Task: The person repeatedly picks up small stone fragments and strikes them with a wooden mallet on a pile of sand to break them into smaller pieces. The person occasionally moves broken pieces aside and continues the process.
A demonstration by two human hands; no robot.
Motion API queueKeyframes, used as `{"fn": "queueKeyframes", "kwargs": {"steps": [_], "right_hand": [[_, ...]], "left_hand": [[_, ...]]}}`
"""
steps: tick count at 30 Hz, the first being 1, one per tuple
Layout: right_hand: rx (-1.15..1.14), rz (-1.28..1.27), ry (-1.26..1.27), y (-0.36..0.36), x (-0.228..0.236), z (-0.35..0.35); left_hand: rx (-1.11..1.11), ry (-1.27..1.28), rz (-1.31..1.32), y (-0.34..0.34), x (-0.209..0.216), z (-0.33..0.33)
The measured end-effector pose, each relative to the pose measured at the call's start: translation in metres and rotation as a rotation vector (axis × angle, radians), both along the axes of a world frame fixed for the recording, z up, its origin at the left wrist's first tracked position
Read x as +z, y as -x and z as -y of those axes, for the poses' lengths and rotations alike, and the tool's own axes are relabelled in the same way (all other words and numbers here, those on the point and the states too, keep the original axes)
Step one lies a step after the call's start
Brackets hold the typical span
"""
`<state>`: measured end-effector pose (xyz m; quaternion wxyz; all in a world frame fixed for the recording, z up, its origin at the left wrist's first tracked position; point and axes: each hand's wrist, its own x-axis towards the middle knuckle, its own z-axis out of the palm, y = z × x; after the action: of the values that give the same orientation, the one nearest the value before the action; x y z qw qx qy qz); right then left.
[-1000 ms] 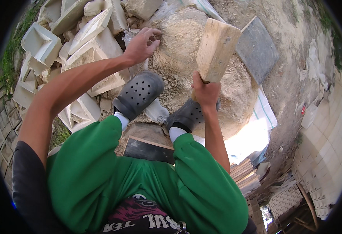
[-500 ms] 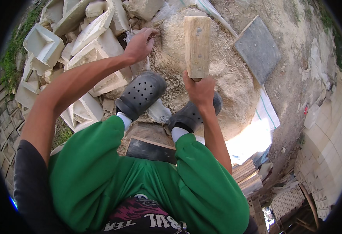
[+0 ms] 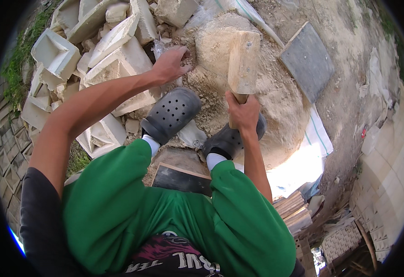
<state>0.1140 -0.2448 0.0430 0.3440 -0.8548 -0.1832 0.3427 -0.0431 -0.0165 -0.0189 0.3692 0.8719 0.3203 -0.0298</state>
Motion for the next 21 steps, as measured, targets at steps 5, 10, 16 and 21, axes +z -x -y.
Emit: {"fn": "queueKeyframes", "kwargs": {"steps": [5,10,16,21], "right_hand": [[-0.032,-0.041,-0.008,0.0,-0.008,0.0],[-0.053,-0.079,-0.017,-0.001,-0.008,-0.002],[-0.03,0.002,-0.039,-0.002,-0.022,0.005],[0.012,0.045,-0.063,-0.002,-0.024,0.007]], "left_hand": [[-0.079,-0.001,-0.044,0.002,-0.002,0.004],[-0.148,-0.01,-0.029,0.002,0.0,-0.008],[-0.131,-0.43,-0.039,-0.008,0.013,-0.047],[-0.181,-0.498,-0.327,-0.021,0.008,-0.057]]}}
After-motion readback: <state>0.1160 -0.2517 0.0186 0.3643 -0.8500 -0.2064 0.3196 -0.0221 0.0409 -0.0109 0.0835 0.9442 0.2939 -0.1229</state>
